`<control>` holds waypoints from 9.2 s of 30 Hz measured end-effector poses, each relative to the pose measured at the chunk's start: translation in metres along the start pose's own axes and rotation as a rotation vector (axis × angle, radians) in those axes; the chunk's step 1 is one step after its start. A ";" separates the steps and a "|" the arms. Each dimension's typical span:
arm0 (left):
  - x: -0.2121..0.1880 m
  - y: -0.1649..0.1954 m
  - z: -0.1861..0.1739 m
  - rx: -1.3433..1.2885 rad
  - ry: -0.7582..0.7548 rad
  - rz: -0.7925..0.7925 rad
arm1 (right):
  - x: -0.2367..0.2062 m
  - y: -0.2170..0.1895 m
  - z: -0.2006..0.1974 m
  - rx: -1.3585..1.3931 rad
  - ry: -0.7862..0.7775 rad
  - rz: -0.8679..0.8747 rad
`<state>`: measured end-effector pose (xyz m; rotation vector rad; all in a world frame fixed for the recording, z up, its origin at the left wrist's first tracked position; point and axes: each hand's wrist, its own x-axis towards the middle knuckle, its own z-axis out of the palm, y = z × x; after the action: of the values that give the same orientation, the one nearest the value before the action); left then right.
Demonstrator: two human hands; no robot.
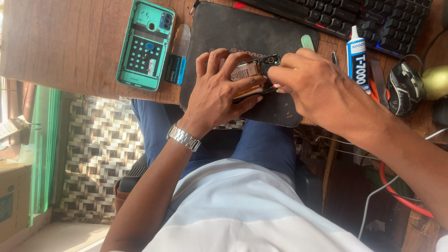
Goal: The person uses a screwdriver and tweezers to remove screws and small components from the internal chassis of a disassembled mobile phone. They work on the battery area and surrounding connectors while the phone case and other tools rest on the table.
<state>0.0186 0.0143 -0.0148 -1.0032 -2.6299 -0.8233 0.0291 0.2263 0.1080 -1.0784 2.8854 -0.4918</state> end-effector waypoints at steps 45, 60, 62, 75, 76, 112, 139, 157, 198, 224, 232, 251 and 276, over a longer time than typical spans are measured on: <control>0.003 -0.002 0.002 -0.022 -0.002 0.002 | -0.010 -0.005 0.001 -0.048 -0.181 0.336; 0.003 -0.003 0.004 -0.028 -0.003 -0.025 | -0.011 -0.001 0.000 0.019 -0.036 0.124; 0.003 -0.005 0.005 -0.020 -0.017 -0.031 | -0.010 -0.006 0.000 0.052 0.038 0.041; 0.002 -0.003 0.006 -0.033 -0.020 -0.044 | -0.013 -0.012 -0.003 -0.089 -0.134 0.298; 0.003 -0.003 0.006 -0.033 -0.014 -0.042 | -0.013 -0.011 -0.002 -0.124 -0.257 0.452; 0.002 -0.003 0.009 -0.066 0.016 -0.089 | -0.014 -0.015 0.000 -0.052 0.092 0.019; 0.003 0.001 -0.002 -0.079 0.004 -0.065 | -0.013 -0.017 -0.004 -0.065 -0.030 0.173; 0.002 -0.001 0.004 -0.044 0.002 -0.061 | -0.016 -0.018 -0.003 -0.043 0.017 0.143; 0.006 0.003 -0.002 -0.068 0.019 -0.050 | -0.069 0.045 0.050 0.245 0.808 0.724; 0.007 0.003 -0.003 -0.053 0.018 -0.051 | -0.120 0.072 0.066 0.044 0.359 0.817; 0.008 0.003 -0.004 -0.052 0.007 -0.059 | -0.132 0.060 0.050 0.612 0.741 0.770; 0.010 0.005 -0.004 -0.054 -0.013 -0.071 | -0.076 0.005 0.108 1.105 0.901 0.594; 0.007 0.000 0.005 -0.040 0.002 -0.073 | -0.062 -0.013 0.098 0.242 0.687 0.454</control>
<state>0.0130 0.0210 -0.0164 -0.9201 -2.6726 -0.8955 0.0972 0.2293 0.0135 -0.2101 3.3239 -1.3427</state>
